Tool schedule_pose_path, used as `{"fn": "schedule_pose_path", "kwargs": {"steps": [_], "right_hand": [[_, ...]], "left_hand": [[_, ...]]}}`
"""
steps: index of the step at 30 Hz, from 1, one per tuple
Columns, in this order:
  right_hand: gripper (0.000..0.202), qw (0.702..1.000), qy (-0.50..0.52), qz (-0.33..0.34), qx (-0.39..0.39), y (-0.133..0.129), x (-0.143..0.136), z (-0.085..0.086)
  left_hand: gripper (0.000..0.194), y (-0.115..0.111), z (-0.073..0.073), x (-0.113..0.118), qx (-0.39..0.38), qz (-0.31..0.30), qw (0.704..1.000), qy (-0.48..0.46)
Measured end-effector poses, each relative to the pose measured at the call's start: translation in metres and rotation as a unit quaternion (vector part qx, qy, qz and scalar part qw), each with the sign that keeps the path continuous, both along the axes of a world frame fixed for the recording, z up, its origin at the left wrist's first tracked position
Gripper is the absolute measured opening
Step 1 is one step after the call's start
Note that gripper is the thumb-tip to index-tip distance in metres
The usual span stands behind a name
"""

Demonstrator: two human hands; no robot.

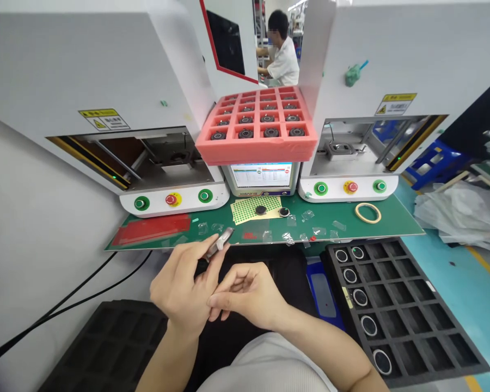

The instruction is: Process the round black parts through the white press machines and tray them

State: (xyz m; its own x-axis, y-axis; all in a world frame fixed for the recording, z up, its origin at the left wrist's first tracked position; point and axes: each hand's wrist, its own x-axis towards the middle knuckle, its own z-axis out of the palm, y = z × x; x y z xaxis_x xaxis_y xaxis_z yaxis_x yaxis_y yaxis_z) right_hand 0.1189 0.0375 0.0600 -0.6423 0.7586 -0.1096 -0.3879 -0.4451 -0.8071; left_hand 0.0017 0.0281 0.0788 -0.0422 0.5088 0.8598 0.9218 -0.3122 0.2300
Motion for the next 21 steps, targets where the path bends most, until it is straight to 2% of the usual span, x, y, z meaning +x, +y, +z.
{"fn": "schedule_pose_path", "kwargs": {"steps": [3,5,7,8,9,10,11,12,13,15,17,19,21], "right_hand": [[0.040,0.999,0.008,0.029,-0.045,0.003,-0.004,-0.007],[0.045,0.999,-0.006,0.035,-0.040,0.006,-0.002,-0.010],[0.041,0.999,-0.040,-0.001,0.030,0.010,0.006,-0.008],[0.034,0.992,-0.066,-0.054,0.097,0.014,0.012,-0.005],[0.025,0.972,-0.095,-0.121,0.180,0.018,0.018,0.000],[0.016,0.939,-0.127,-0.185,0.262,0.023,0.024,0.005],[0.015,0.902,-0.155,-0.231,0.331,0.029,0.028,0.010],[0.020,0.875,-0.178,-0.248,0.376,0.034,0.031,0.015],[0.023,0.866,-0.194,-0.236,0.397,0.039,0.032,0.019],[0.021,0.887,-0.209,-0.162,0.378,0.046,0.030,0.024],[0.019,0.914,-0.204,-0.096,0.338,0.052,0.025,0.024],[0.022,0.927,-0.198,-0.063,0.311,0.063,0.024,0.025],[0.025,0.926,-0.204,-0.068,0.310,0.083,0.028,0.033]], "left_hand": [[0.024,-0.002,0.000,0.000,0.011,-0.016,1.000,-0.012],[0.022,0.001,0.000,0.000,0.007,-0.031,0.999,-0.043],[0.014,0.005,-0.001,0.000,-0.038,-0.069,0.990,-0.115],[0.009,0.007,-0.001,-0.001,-0.084,-0.099,0.977,-0.168],[0.003,0.009,-0.003,-0.002,-0.142,-0.134,0.953,-0.231],[0.003,0.010,-0.005,-0.003,-0.199,-0.169,0.918,-0.298],[0.007,0.011,-0.007,-0.005,-0.246,-0.199,0.877,-0.363],[0.012,0.011,-0.009,-0.006,-0.272,-0.222,0.836,-0.422],[0.019,0.011,-0.012,-0.008,-0.282,-0.239,0.799,-0.473],[0.030,0.011,-0.015,-0.010,-0.272,-0.256,0.754,-0.540],[0.033,0.013,-0.018,-0.012,-0.261,-0.266,0.742,-0.558],[0.034,0.017,-0.025,-0.013,-0.249,-0.281,0.743,-0.554],[0.035,0.020,-0.044,-0.012,-0.231,-0.291,0.748,-0.551]]}}
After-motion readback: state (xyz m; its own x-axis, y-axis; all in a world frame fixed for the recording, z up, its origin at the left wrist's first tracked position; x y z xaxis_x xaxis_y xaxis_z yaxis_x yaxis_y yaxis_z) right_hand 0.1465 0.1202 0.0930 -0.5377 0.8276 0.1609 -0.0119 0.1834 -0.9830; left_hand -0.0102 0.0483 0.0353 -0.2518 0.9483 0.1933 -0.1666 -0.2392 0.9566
